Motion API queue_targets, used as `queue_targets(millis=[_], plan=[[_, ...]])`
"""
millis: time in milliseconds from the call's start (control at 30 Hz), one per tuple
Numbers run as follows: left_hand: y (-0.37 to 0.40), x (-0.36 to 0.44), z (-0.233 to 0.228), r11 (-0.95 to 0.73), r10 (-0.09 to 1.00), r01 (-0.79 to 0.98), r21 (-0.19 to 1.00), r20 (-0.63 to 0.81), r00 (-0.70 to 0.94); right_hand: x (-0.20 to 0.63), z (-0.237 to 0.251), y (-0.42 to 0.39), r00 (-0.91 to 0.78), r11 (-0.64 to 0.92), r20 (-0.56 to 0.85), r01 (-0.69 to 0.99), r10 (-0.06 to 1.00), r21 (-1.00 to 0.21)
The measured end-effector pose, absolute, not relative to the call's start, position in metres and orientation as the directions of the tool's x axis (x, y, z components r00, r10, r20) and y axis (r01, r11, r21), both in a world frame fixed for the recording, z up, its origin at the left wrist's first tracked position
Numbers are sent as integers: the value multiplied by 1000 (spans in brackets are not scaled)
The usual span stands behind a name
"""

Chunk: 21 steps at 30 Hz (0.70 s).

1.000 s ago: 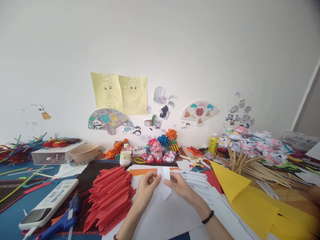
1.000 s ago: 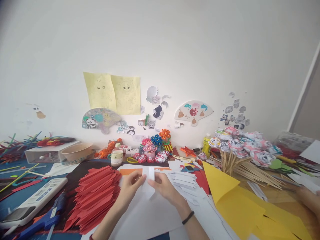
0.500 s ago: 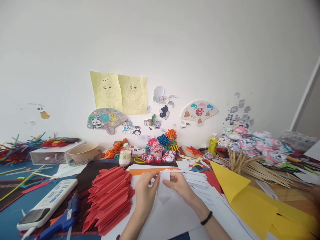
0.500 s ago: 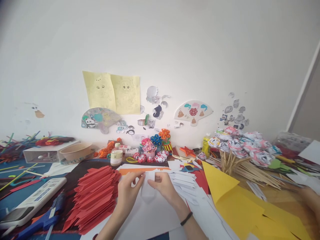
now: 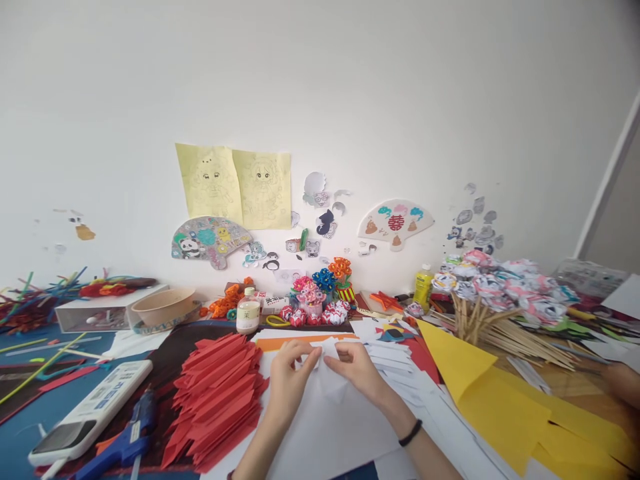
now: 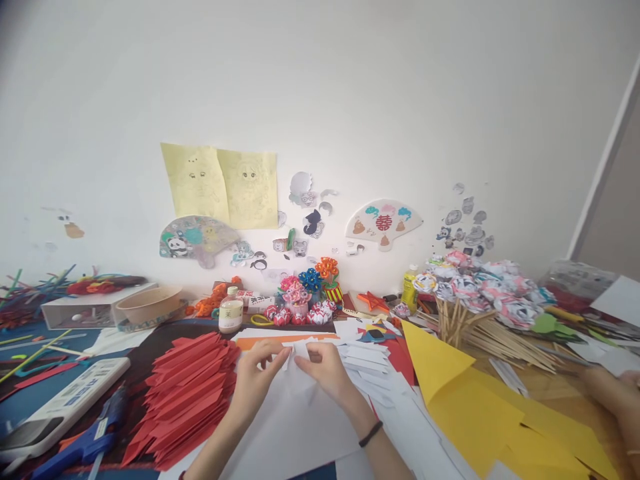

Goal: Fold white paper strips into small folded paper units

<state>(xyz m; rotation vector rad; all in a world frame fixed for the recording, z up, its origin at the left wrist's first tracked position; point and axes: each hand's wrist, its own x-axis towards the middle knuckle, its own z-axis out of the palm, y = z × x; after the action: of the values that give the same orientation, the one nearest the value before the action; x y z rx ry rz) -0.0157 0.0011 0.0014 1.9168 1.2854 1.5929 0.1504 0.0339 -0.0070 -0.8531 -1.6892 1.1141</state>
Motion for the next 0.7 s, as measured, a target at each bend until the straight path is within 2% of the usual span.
queue_targets(millis=[100, 233, 367, 500, 700], plan=[[8, -18, -2, -395, 897, 285, 873, 433, -83, 151, -6, 33, -347, 374, 332, 60, 877, -926], [12, -19, -5, -290, 951, 156, 944, 302, -61, 153, -4, 32, -356, 395, 352, 53, 866, -917], [11, -19, -5, -264, 963, 97, 960, 268, -27, 153, -2, 32, -343, 435, 383, 89, 858, -896], [10, -19, -4, -260, 963, 125, 958, 267, -41, 152, 1, 31, -325, 473, 412, 138, 851, -870], [9, -18, -3, -248, 963, 179, 952, 263, -66, 152, 3, 29, -352, 469, 406, 115, 843, -876]])
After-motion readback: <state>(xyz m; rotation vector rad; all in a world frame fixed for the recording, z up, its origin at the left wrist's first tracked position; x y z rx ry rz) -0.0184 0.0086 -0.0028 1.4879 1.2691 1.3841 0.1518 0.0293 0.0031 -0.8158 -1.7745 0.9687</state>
